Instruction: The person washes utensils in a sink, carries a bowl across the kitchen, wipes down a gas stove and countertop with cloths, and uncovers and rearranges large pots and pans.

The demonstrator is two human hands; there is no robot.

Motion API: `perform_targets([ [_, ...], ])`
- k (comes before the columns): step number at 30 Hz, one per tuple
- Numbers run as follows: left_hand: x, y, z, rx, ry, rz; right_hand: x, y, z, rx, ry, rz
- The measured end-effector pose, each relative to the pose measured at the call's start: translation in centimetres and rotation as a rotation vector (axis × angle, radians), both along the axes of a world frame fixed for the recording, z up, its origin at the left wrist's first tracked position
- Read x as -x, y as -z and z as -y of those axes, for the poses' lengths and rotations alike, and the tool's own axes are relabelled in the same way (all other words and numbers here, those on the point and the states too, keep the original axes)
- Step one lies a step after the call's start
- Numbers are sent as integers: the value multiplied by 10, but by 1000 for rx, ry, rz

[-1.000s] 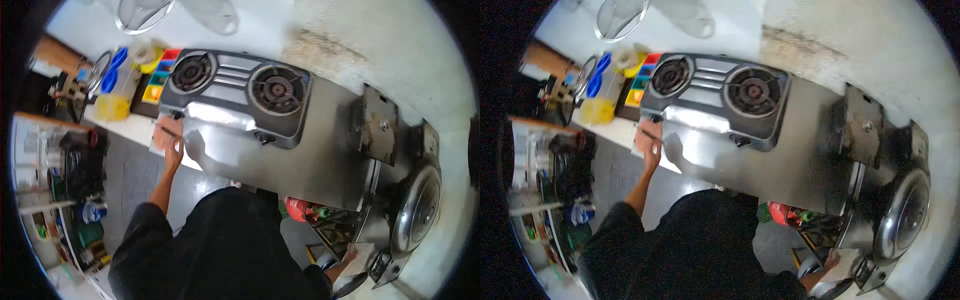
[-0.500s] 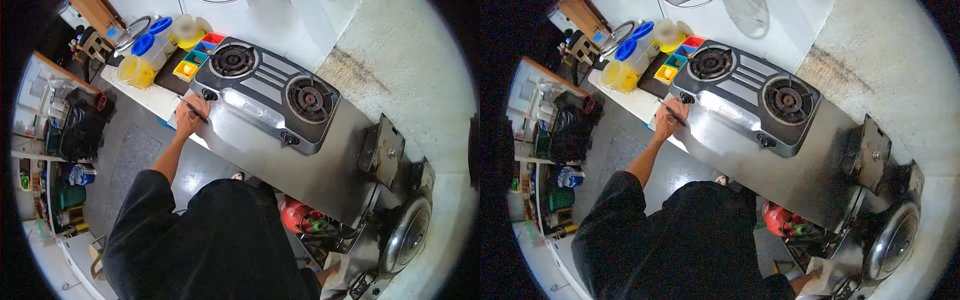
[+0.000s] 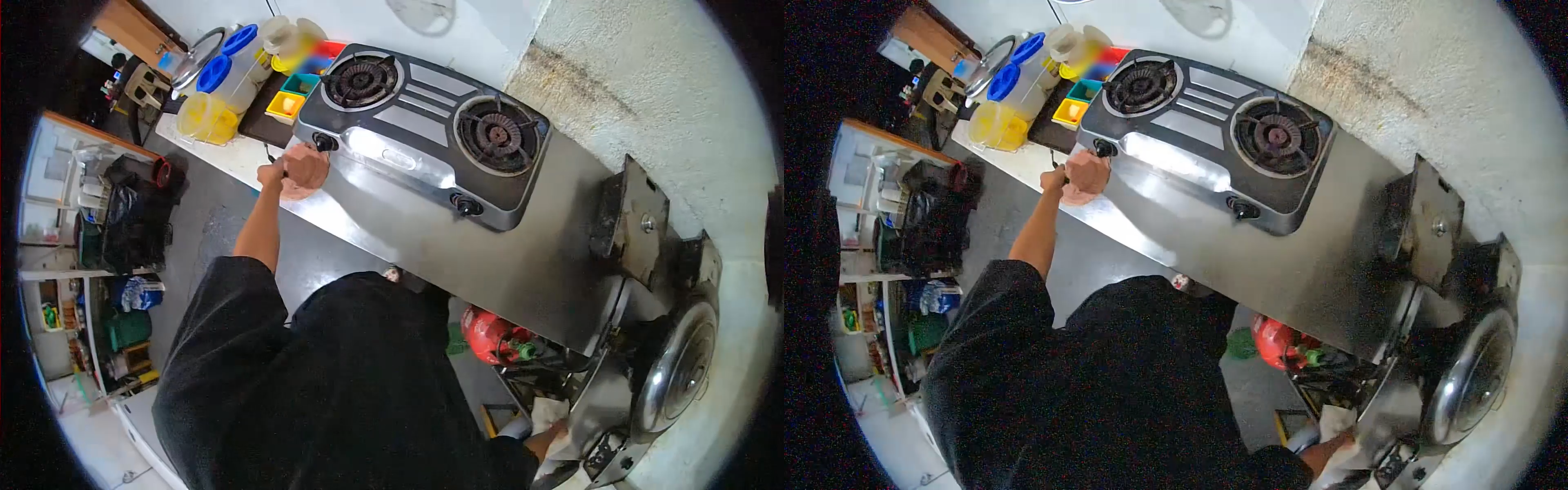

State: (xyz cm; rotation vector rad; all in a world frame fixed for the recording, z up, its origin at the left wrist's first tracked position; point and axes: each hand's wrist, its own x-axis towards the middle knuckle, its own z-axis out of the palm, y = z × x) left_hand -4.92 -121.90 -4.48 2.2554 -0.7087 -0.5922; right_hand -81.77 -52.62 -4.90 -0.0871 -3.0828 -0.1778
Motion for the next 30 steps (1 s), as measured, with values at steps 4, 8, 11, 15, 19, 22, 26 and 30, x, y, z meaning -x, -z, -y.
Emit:
perform_targets([
  [4, -61, -14, 35, -61, 103, -145, -23, -11, 3, 30, 24, -63],
  [8, -57, -24, 33, 80, 280, 198, -42, -9, -10, 209, -46, -243],
  [11, -17, -13, 12, 278, 568, 203, -34, 4, -15, 563, -473, -389],
  [15, 160, -51, -89, 168, 1072, -329, -160, -110, 156, 1108, -772, 40],
  [19, 289, -124, -190, 554, 1821, -489, -274, -190, 316, 1375, -1017, 514],
  [22, 309, -164, -207, 537, 1852, -772, -327, -227, 372, 1334, -1181, 700],
  [26, 285, -193, -194, 552, 1891, -813, -345, -217, 399, 1635, -1211, 1061],
  [30, 247, -214, -188, 803, 1691, -790, -354, -214, 407, 1279, -1096, 1078],
])
